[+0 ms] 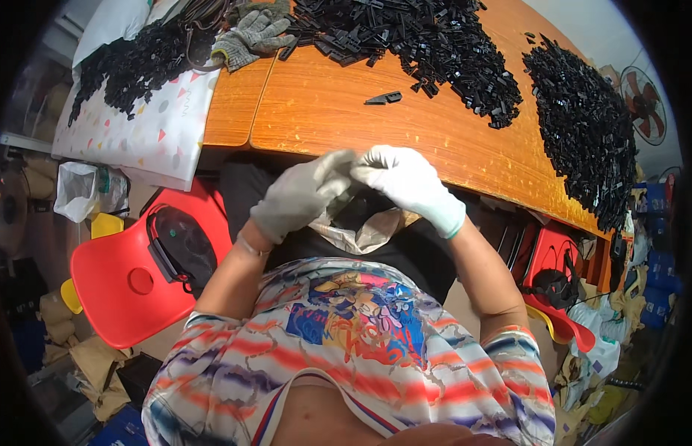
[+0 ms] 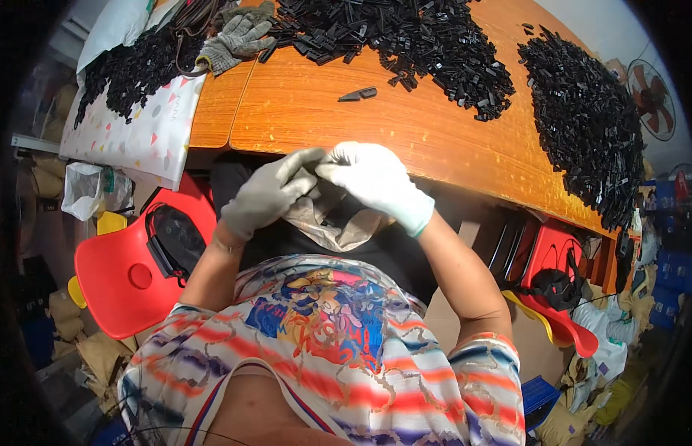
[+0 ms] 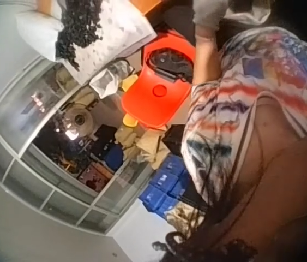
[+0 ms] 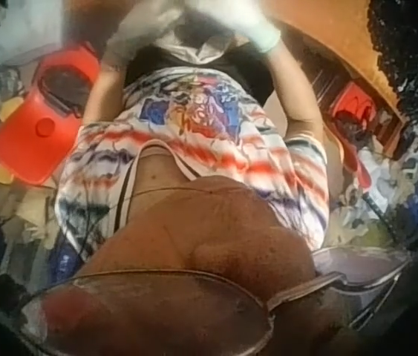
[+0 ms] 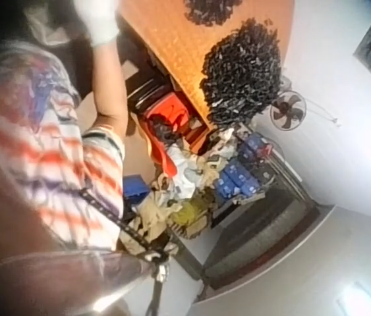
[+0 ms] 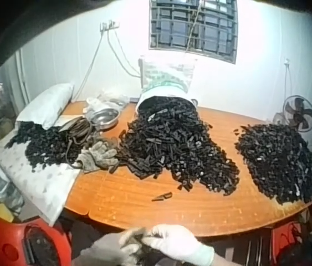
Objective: Assembling small black plastic components by snapping them together on a workbench.
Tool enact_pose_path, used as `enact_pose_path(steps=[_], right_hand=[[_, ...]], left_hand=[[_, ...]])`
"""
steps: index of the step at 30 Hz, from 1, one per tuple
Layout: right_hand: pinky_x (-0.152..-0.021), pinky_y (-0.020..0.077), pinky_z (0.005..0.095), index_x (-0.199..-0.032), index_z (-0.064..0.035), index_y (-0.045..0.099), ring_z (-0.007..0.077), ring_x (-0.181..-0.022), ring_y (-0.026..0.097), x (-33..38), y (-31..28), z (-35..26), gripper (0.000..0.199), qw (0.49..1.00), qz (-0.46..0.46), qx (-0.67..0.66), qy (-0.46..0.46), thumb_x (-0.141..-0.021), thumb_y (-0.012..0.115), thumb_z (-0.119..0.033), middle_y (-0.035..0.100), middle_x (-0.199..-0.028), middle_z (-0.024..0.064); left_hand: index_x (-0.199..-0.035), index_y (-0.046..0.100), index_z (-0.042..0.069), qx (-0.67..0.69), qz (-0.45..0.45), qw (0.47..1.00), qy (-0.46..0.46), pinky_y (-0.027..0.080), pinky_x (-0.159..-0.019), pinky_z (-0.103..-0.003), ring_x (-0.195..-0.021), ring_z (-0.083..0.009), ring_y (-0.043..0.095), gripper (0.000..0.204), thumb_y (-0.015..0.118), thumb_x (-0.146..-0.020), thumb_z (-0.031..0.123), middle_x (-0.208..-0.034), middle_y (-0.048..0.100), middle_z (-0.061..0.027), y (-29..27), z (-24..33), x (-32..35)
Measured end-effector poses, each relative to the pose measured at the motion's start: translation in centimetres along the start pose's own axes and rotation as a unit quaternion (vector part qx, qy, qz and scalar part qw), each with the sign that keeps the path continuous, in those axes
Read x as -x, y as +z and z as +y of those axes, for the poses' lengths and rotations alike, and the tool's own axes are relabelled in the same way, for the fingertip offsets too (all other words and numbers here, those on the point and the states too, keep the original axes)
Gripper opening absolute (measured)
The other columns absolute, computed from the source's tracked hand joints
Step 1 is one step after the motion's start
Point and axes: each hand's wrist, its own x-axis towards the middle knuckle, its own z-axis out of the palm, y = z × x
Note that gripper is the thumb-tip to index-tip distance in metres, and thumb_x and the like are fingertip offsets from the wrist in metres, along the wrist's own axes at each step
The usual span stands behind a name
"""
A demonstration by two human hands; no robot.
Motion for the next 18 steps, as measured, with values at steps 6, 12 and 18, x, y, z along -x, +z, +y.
enact_pose_path(steps=[6, 12, 18], right_hand=[[-0.075, 0.0503, 0.0306, -0.088, -0.0092, 0.071, 0.0193, -0.08, 0.066, -1.3, -4.7, 2.3, 0.019, 0.968, 0.219, -0.102, 0.07, -0.084, 0.062, -0.026, 0.069, -0.085, 0.0104], [-0.077, 0.0506, 0.039, -0.096, -0.0133, 0.07, 0.0306, -0.087, 0.065, -6.7, -7.3, 6.2, 0.018, 0.874, 0.394, 0.276, -0.073, -0.085, 0.062, -0.027, 0.066, -0.097, 0.0118], [-0.075, 0.0501, 0.0408, -0.094, -0.012, 0.068, 0.0316, -0.086, 0.064, -8.9, -7.8, 5.9, 0.018, 0.853, 0.369, 0.365, -0.054, -0.081, 0.067, -0.025, 0.066, -0.093, 0.0128]], left_hand=[[-0.112, 0.062, 0.007, -0.19, 0.106, 0.975, 0.042, 0.05, -0.081, -0.038, -0.093, -0.0305, 0.065, 0.027, 0.057, -0.088, 0.019, -0.1, 0.068, -0.0134, -0.9, 0.7, 0.1], [-0.115, 0.06, 0.011, -0.253, 0.135, 0.957, -0.048, 0.05, -0.076, -0.043, -0.089, -0.0331, 0.065, 0.03, 0.055, -0.09, 0.026, -0.095, 0.068, -0.0131, 1.1, 2.0, -8.5], [-0.101, 0.062, 0.009, -0.288, 0.124, 0.949, -0.017, 0.05, -0.072, -0.048, -0.08, -0.0355, 0.065, 0.022, 0.056, -0.089, 0.026, -0.083, 0.067, -0.0155, 2.4, 0.4, -13.0]])
